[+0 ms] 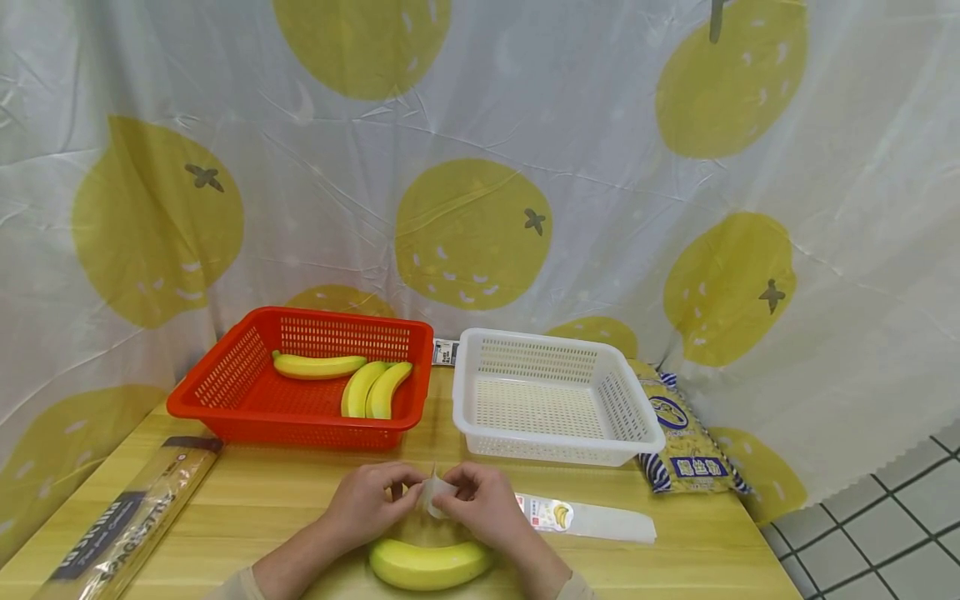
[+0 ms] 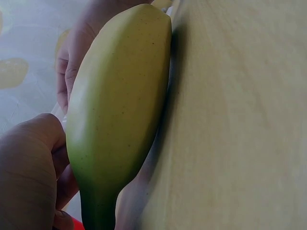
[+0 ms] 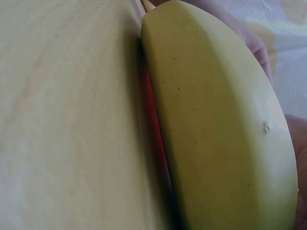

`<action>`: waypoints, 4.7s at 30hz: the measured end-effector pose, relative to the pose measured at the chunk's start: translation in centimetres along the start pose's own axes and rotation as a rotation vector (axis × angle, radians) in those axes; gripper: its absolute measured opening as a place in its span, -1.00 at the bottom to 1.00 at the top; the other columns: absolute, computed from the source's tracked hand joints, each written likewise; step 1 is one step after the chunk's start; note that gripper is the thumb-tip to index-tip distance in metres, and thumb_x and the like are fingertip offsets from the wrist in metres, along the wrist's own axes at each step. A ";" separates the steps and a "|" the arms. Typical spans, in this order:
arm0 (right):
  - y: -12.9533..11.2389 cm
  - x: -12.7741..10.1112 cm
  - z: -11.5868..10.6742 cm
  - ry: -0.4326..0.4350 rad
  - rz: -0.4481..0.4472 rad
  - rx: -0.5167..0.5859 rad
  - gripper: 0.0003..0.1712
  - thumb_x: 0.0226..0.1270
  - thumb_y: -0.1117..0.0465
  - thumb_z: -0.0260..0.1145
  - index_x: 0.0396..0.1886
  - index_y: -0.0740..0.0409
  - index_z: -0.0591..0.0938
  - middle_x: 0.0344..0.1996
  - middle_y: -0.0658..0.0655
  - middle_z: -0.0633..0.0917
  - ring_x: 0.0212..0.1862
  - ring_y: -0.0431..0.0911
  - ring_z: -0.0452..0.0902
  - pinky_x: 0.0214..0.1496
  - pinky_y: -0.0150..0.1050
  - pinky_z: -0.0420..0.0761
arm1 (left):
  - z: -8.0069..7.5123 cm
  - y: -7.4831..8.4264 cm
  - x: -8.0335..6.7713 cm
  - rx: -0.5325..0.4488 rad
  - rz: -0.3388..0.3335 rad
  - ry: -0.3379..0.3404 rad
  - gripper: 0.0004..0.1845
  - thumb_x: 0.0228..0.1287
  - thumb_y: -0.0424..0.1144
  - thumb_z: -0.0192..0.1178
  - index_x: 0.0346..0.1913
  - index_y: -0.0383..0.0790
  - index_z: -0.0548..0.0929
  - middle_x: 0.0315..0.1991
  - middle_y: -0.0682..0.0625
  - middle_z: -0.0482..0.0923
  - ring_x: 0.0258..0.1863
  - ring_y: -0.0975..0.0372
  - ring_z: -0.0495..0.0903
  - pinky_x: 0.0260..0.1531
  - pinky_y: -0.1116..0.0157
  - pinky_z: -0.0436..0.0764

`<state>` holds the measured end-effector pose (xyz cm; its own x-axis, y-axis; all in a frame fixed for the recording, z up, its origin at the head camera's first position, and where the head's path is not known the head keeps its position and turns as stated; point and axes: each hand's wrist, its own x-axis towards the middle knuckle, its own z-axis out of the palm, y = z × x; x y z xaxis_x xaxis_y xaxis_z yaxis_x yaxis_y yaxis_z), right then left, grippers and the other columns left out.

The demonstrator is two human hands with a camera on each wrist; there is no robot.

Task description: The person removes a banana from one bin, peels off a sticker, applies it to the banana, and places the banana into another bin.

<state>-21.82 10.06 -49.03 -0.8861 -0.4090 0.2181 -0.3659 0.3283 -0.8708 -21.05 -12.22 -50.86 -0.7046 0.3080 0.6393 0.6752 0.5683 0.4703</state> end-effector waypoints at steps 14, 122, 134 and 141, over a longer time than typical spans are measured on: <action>-0.2 -0.1 0.0 -0.007 0.040 -0.027 -0.92 0.31 0.23 0.49 -0.28 0.14 0.76 -0.46 -0.06 0.71 -0.47 -0.34 0.49 -0.46 -0.45 0.53 | -0.1 0.1 -0.1 -0.018 -0.026 -0.008 -0.85 0.18 -0.32 0.46 -0.30 0.05 0.78 -0.42 0.34 0.64 -0.53 0.47 0.50 -0.53 0.54 0.45; 0.5 0.0 0.0 0.001 0.050 -0.075 -0.96 0.33 0.25 0.45 -0.34 0.10 0.74 -0.51 -0.12 0.65 -0.47 -0.34 0.46 -0.43 -0.43 0.52 | -0.9 -0.2 0.3 0.098 -0.315 0.005 -0.87 0.15 -0.24 0.46 -0.35 0.14 0.77 -0.55 0.44 0.53 -0.59 0.55 0.37 -0.57 0.46 0.39; 0.6 0.0 0.0 0.003 0.062 -0.081 -0.96 0.33 0.24 0.45 -0.33 0.08 0.74 -0.48 -0.12 0.68 -0.45 -0.35 0.49 -0.39 -0.43 0.55 | -0.8 -0.3 0.3 0.088 -0.315 0.010 -0.84 0.15 -0.27 0.46 -0.35 0.15 0.76 -0.52 0.43 0.58 -0.58 0.54 0.38 -0.56 0.46 0.41; 0.8 0.0 0.0 0.001 0.054 -0.072 -0.95 0.33 0.24 0.46 -0.32 0.09 0.74 -0.45 -0.09 0.71 -0.44 -0.34 0.51 -0.39 -0.41 0.57 | -0.9 -0.3 0.3 0.085 -0.319 0.009 -0.84 0.15 -0.26 0.46 -0.35 0.14 0.76 -0.52 0.43 0.56 -0.59 0.54 0.38 -0.57 0.46 0.40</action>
<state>-22.13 10.31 -49.69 -0.9053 -0.3880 0.1727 -0.3374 0.4102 -0.8473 -21.27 -12.96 -50.29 -0.8753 0.0979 0.4736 0.4001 0.6968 0.5953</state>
